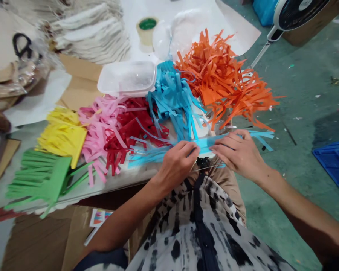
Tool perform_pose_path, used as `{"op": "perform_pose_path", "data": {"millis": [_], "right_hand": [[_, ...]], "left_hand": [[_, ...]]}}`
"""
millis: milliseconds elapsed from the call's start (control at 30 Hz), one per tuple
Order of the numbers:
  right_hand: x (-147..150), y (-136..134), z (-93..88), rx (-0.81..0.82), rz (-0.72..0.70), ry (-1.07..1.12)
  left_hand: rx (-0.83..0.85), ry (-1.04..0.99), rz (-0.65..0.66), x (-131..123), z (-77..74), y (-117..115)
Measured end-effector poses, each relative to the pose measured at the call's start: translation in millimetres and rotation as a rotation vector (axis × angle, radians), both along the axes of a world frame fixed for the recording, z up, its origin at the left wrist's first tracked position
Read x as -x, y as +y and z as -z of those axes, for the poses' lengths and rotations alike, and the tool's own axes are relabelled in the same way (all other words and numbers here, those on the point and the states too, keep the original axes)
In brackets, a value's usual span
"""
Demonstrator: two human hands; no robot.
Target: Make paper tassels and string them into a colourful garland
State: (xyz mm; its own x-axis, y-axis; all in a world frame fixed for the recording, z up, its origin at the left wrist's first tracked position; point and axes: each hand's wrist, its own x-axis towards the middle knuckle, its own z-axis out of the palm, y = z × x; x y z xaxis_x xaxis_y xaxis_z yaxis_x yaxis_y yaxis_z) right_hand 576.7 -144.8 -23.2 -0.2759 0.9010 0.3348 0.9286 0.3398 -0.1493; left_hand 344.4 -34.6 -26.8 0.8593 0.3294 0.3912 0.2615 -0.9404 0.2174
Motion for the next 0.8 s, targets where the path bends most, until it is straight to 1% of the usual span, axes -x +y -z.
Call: {"op": "perform_pose_path", "data": {"millis": [100, 167, 267, 333, 400, 533, 600, 800], "right_hand": [[-2, -8, -5.1, 0.087, -0.016, 0.054], [-2, -13, -7.5, 0.132, 0.003, 0.068], [2, -16, -9.2, 0.168, 0.085, 0.068], [4, -14, -9.7, 0.191, 0.138, 0.069], [6, -11, -9.9, 0.206, 0.183, 0.064], [9, -6, -9.3, 0.218, 0.256, 0.029], [10, -4, -9.0, 0.23, 0.272, 0.003], [13, 1, -10.2, 0.251, 0.273, -0.034]], "left_hand": [[0.074, -0.023, -0.031, 13, -2.2, -6], [0.115, -0.016, -0.034, 21, -4.8, -9], [0.195, -0.019, -0.081, 25, -8.3, -9], [0.264, -0.018, -0.131, 23, -9.9, -7], [0.299, 0.0, -0.176, 20, -11.0, -5], [0.25, 0.044, -0.318, 16, -9.4, -4], [0.222, 0.056, -0.365, 16, -7.1, -5], [0.171, 0.105, -0.359, 14, -4.0, -1]]}}
